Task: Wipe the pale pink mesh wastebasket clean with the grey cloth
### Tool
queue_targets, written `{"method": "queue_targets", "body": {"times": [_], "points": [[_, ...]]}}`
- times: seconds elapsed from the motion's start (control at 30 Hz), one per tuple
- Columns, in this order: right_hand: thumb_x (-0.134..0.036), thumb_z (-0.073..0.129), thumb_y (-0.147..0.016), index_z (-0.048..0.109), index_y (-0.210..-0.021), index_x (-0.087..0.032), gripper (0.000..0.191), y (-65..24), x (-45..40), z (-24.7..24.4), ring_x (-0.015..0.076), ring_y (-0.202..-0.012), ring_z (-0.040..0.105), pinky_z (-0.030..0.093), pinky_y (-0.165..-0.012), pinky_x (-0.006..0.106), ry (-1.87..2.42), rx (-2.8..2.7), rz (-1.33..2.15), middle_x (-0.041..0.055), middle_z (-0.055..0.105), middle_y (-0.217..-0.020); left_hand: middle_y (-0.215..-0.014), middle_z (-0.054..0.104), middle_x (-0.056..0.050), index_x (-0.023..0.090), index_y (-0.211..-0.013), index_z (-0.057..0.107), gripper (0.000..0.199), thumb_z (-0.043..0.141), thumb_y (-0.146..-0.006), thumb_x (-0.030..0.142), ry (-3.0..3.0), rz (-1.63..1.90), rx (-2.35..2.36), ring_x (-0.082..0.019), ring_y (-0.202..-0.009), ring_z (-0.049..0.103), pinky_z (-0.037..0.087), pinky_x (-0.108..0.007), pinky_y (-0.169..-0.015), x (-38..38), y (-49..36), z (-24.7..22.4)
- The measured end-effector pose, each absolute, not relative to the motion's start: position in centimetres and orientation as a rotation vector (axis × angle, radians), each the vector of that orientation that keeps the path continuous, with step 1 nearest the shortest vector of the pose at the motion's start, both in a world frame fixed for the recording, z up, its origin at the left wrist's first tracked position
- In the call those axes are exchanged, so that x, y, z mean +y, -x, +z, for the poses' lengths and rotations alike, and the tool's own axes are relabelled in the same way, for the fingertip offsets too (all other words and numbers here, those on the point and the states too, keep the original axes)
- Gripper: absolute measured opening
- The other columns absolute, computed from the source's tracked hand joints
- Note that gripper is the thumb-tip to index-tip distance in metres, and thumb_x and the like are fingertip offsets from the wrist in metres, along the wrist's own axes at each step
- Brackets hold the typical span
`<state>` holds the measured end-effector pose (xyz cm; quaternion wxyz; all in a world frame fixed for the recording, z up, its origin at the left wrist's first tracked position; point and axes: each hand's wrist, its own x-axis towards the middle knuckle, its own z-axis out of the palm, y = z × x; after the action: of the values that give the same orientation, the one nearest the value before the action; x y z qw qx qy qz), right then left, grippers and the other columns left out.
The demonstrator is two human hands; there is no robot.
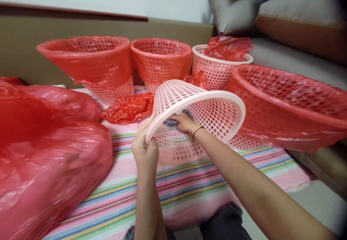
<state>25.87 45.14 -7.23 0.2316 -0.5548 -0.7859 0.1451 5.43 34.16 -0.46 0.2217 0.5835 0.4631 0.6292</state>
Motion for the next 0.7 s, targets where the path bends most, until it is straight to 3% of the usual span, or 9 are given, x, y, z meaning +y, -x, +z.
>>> {"method": "queue_targets", "body": {"times": [0.13, 0.27, 0.43, 0.6, 0.7], "points": [[0.005, 0.054, -0.069, 0.072, -0.123, -0.025, 0.064, -25.1, 40.1, -6.2, 0.023, -0.089, 0.064, 0.051, -0.088, 0.035, 1.612, -2.225, 0.387, 0.0066, 0.074, -0.098, -0.085, 0.072, 0.002, 0.027, -0.1, 0.078, 0.049, 0.049, -0.064, 0.01, -1.57, 1.754, 1.253, -0.023, -0.084, 0.066, 0.054, -0.041, -0.095, 34.2, -5.4, -0.6], [0.006, 0.047, -0.071, 0.066, -0.131, -0.028, 0.071, -24.1, 33.7, -5.4, 0.0227, -0.098, 0.059, 0.047, -0.094, 0.036, 1.617, -2.235, 0.36, 0.006, 0.072, -0.106, -0.096, 0.074, 0.002, 0.028, -0.102, 0.077, 0.052, 0.049, -0.063, 0.009, -1.555, 1.774, 1.224, -0.024, -0.091, 0.067, 0.054, -0.041, -0.096, 34.3, -5.4, -0.9], [0.004, 0.045, -0.078, 0.061, -0.135, -0.033, 0.071, -23.2, 27.1, -4.8, 0.025, -0.099, 0.059, 0.049, -0.089, 0.037, 1.644, -2.21, 0.402, 0.0075, 0.071, -0.109, -0.098, 0.075, 0.002, 0.027, -0.104, 0.077, 0.053, 0.047, -0.064, 0.008, -1.627, 1.753, 1.229, -0.024, -0.095, 0.068, 0.053, -0.041, -0.098, 34.4, -5.3, -0.9], [0.002, 0.05, -0.073, 0.065, -0.129, -0.037, 0.07, -24.3, 25.2, -2.7, 0.0232, -0.105, 0.065, 0.052, -0.092, 0.037, 1.517, -2.224, 0.75, 0.0025, 0.071, -0.121, -0.106, 0.074, 0.002, 0.028, -0.105, 0.077, 0.052, 0.051, -0.065, 0.009, -1.548, 1.775, 1.2, -0.025, -0.1, 0.068, 0.052, -0.043, -0.101, 34.4, -5.2, -1.0], [-0.001, 0.049, -0.076, 0.065, -0.13, -0.032, 0.064, -24.8, 26.9, -0.2, 0.0215, -0.111, 0.066, 0.051, -0.098, 0.036, 1.431, -2.179, 0.852, 0.0009, 0.07, -0.126, -0.124, 0.069, 0.001, 0.028, -0.118, 0.072, 0.06, 0.051, -0.066, 0.006, -1.502, 1.749, 1.153, -0.026, -0.12, 0.061, 0.042, -0.044, -0.114, 34.5, -5.5, -1.2]]}}
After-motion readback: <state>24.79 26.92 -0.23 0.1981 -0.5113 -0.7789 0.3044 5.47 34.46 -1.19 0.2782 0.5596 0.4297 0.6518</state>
